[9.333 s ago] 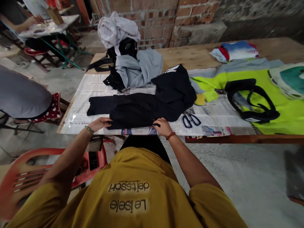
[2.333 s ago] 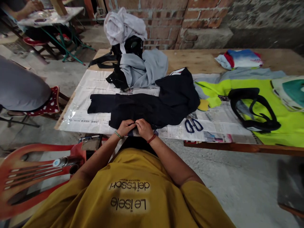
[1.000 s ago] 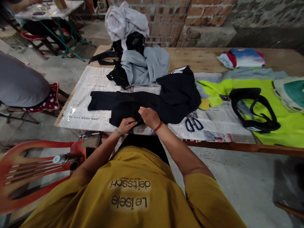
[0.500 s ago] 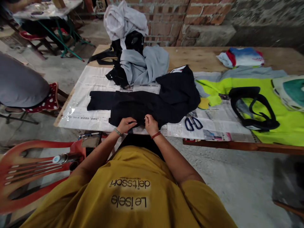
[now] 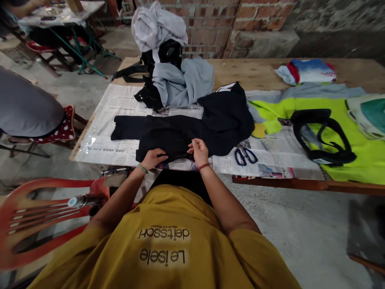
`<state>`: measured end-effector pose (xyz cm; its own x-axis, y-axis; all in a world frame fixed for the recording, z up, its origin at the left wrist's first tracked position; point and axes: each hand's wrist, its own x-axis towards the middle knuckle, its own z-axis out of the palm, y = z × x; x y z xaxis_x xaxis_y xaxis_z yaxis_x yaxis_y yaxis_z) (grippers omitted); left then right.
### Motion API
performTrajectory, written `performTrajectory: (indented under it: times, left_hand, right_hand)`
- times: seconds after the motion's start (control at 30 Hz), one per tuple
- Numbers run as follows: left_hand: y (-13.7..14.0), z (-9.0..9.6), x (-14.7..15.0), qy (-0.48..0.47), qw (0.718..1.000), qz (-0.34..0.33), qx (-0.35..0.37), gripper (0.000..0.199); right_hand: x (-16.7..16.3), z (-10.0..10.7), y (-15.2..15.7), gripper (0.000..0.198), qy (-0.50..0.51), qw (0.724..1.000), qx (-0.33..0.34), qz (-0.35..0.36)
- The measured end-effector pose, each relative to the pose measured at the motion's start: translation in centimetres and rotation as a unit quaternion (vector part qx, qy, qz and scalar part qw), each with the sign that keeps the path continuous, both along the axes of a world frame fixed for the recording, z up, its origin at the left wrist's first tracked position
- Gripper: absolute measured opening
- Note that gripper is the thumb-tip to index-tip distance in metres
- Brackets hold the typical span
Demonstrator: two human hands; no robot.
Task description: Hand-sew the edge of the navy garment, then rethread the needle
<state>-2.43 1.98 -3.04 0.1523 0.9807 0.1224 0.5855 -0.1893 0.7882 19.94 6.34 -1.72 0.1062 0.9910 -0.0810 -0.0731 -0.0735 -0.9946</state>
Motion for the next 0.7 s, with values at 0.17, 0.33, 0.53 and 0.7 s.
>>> performTrajectory:
  times: [0.17, 0.33, 0.53, 0.7]
  left_hand:
    - [-0.3, 0.3, 0.1, -0.028, 1.000, 0.000, -0.002, 0.017]
    - [-0.2, 0.4, 0.0, -0.029, 1.000, 0.004, -0.003, 0.017]
    - [-0.5, 0.1, 0.2, -0.044, 0.999, 0.011, 0.025, 0.015]
    - [-0.7, 0.1, 0.1, -0.053, 0.998, 0.006, 0.038, 0.016]
  right_hand:
    - [0.1, 2.4, -3.0, 0.027, 0.026, 0.997, 0.049, 0.050]
    - [-0.6, 1.8, -6.4, 0.025, -0.125, 0.980, 0.053, 0.145]
    - [-2.0, 1.1, -6.6, 0.020, -0.302, 0.920, 0.013, 0.249]
    - [-2.6, 1.6, -6.2, 0.021, -0.333, 0.909, 0.012, 0.249]
